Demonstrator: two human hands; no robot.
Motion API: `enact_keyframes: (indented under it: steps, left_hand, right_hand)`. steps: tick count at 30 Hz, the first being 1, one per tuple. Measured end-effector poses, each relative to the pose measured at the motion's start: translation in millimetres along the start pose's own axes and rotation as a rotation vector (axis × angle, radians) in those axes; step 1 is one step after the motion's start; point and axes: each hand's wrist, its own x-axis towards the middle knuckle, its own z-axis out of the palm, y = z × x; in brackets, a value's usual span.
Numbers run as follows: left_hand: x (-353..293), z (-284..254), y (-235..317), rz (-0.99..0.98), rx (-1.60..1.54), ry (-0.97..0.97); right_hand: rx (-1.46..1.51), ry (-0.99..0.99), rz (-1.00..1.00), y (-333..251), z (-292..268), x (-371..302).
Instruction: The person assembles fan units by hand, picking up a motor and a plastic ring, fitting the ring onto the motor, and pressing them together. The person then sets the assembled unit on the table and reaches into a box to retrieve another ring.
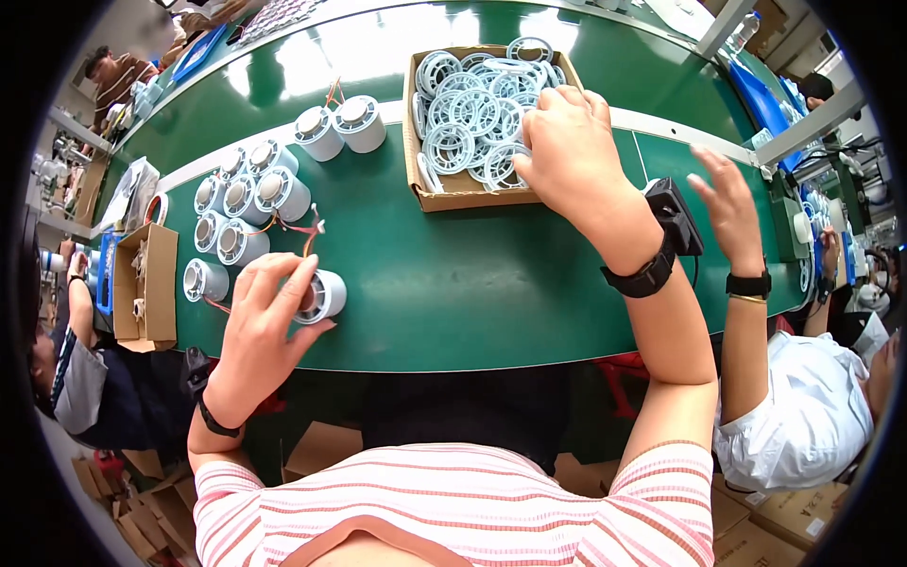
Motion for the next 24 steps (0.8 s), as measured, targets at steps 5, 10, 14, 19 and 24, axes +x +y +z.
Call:
enact_keyframes:
  steps: [5, 10, 14, 19, 24]
  left_hand:
    - [36, 24, 15, 0.291, -0.224, 0.016]
    - [53, 47, 31, 0.27, -0.329, 0.004]
    - [62, 51, 36, 0.278, -0.278, 0.046]
    - [66, 53, 32, 0.311, -0.26, 0.042]
    - [66, 32, 35, 0.08, -0.486, -0.303]
  right_hand:
    - [0.462, 0.008, 0.191, -26, -35, -11]
    - [0.723, -0.02, 0.006, -39, -38, -71]
    - [0.655, -0.061, -0.055, -35, -12, -104]
    - [0.689, -0.083, 0.291, -54, -5, -119]
    - [0.46, -0.08, 0.234, -71, 5, -124]
